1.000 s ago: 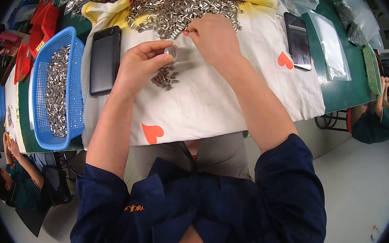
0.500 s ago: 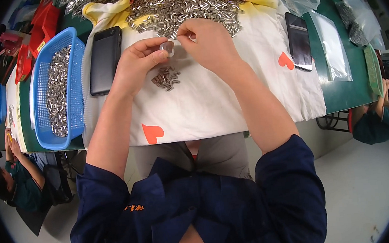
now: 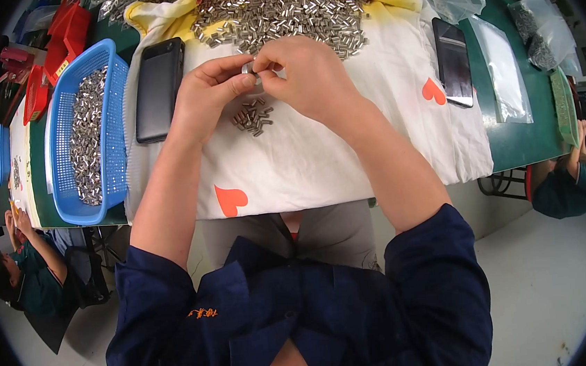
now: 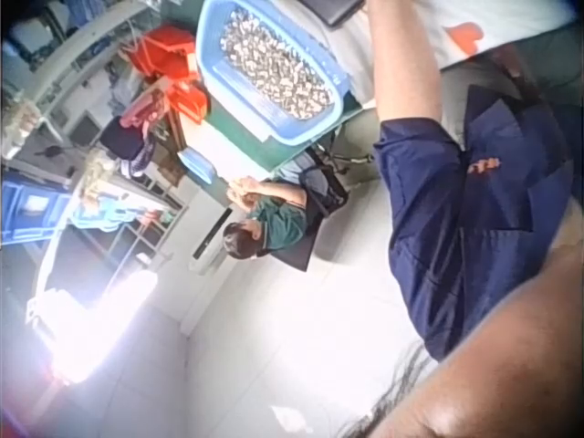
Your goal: Inspecting and sorting small metal industrial components on a workbench.
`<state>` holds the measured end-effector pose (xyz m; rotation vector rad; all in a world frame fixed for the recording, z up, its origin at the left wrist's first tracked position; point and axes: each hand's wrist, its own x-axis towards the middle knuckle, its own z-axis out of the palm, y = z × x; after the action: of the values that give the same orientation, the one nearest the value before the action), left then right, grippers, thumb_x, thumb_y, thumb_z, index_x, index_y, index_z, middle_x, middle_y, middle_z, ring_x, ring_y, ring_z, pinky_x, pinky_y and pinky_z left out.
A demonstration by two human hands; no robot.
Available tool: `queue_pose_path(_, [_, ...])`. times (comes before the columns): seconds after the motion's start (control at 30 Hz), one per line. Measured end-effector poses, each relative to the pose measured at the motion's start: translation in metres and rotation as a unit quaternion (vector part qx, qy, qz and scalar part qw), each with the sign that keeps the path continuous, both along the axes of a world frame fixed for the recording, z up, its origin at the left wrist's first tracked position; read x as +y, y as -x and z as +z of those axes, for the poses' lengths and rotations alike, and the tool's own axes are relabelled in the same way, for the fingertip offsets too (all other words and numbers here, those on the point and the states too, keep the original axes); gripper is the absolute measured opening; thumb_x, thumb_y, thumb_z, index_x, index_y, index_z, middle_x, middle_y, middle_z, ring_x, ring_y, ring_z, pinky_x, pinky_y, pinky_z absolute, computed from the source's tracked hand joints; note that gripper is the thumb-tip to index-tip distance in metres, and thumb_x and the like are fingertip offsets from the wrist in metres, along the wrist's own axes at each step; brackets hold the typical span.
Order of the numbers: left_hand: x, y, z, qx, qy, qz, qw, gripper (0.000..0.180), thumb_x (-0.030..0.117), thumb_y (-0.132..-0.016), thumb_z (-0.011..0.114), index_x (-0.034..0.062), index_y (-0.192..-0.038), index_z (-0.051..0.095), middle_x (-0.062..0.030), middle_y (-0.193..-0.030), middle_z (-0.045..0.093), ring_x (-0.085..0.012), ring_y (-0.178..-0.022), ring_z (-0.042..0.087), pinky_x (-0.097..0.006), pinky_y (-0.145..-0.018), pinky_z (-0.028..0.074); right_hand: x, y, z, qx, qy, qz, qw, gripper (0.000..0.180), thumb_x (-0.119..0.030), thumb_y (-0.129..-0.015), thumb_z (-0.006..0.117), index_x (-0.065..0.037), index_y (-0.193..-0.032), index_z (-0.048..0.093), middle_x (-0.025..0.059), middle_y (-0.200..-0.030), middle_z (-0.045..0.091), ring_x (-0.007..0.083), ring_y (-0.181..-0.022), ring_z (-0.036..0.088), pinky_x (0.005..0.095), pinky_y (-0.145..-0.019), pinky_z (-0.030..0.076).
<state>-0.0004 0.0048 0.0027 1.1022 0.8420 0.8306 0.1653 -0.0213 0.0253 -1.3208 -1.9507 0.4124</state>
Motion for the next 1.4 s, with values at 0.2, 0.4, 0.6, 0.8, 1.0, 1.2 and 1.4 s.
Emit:
queue_pose_path(0.2, [0.001,0.000,-0.005,0.031,-0.010,0.014,0.999,0.031,0.002,-0.074,0.064,-0.0035,-0.103,0.056,-0.0073,-0.088,0.062,-0.0102,-0.077,0.059,-0.020,-0.069,0.047,-0.001,0.004,-0.006,-0.017,-0.032,-0.010,0.999,0.005,-0.006,-0.067,0.057,-0.004,-0.071,0.059,0.0076,-0.066,0.057,0.0246,-0.067,0.055,0.0338,-0.062,0.045])
queue_pose_path(0.4, [0.000,0.000,-0.004,0.043,-0.021,0.006,0.999,0.030,0.003,-0.074,0.066,-0.0041,-0.102,0.057,-0.0072,-0.086,0.063,-0.0093,-0.075,0.059,-0.020,-0.067,0.048,-0.003,0.002,-0.001,0.008,0.026,-0.004,1.000,0.006,-0.007,-0.069,0.058,-0.003,-0.072,0.060,0.0084,-0.068,0.059,0.0214,-0.065,0.057,0.0308,-0.060,0.046])
queue_pose_path(0.6, [0.000,0.001,-0.003,0.009,-0.006,-0.014,1.000,0.030,0.003,-0.074,0.066,-0.0033,-0.102,0.057,-0.0068,-0.085,0.063,-0.0092,-0.074,0.059,-0.019,-0.066,0.047,0.005,-0.013,0.005,0.091,0.191,0.029,0.977,0.012,-0.011,-0.071,0.062,-0.003,-0.080,0.062,0.0063,-0.070,0.061,0.0131,-0.063,0.057,0.0249,-0.059,0.045])
queue_pose_path(0.8, [0.000,0.000,-0.004,0.030,-0.008,-0.017,0.999,0.028,0.004,-0.074,0.066,-0.0015,-0.101,0.058,-0.0048,-0.082,0.063,-0.0075,-0.073,0.058,-0.018,-0.065,0.046,0.015,-0.034,0.004,0.030,0.126,-0.056,0.990,0.012,-0.010,-0.072,0.060,-0.003,-0.082,0.062,0.0068,-0.073,0.060,0.0168,-0.066,0.056,0.0277,-0.061,0.044])
queue_pose_path(1.0, [-0.001,-0.002,-0.004,0.048,-0.021,-0.022,0.998,0.026,0.005,-0.074,0.065,-0.0001,-0.099,0.060,-0.0029,-0.080,0.062,-0.0061,-0.071,0.057,-0.017,-0.064,0.045,0.019,-0.032,-0.013,-0.196,0.021,-0.073,0.978,0.012,-0.008,-0.071,0.057,-0.004,-0.081,0.062,0.0104,-0.078,0.058,0.0266,-0.079,0.054,0.0354,-0.072,0.042])
queue_pose_path(1.2, [-0.001,-0.002,-0.003,0.052,-0.021,-0.020,0.998,0.027,0.005,-0.074,0.065,-0.0002,-0.099,0.060,-0.0028,-0.080,0.062,-0.0061,-0.070,0.056,-0.017,-0.063,0.045,0.020,-0.021,-0.020,-0.154,-0.003,-0.036,0.987,0.012,-0.007,-0.071,0.055,-0.004,-0.079,0.063,0.0097,-0.078,0.059,0.0269,-0.079,0.054,0.0367,-0.073,0.042])
queue_pose_path(1.4, [0.000,-0.001,-0.005,0.043,-0.018,-0.019,0.999,0.027,0.005,-0.074,0.066,-0.0005,-0.100,0.059,-0.0033,-0.080,0.062,-0.0062,-0.070,0.056,-0.018,-0.063,0.045,0.019,-0.025,-0.009,-0.097,0.015,-0.062,0.993,0.011,-0.007,-0.072,0.054,-0.005,-0.078,0.063,0.0085,-0.078,0.060,0.0263,-0.080,0.055,0.0369,-0.074,0.043])
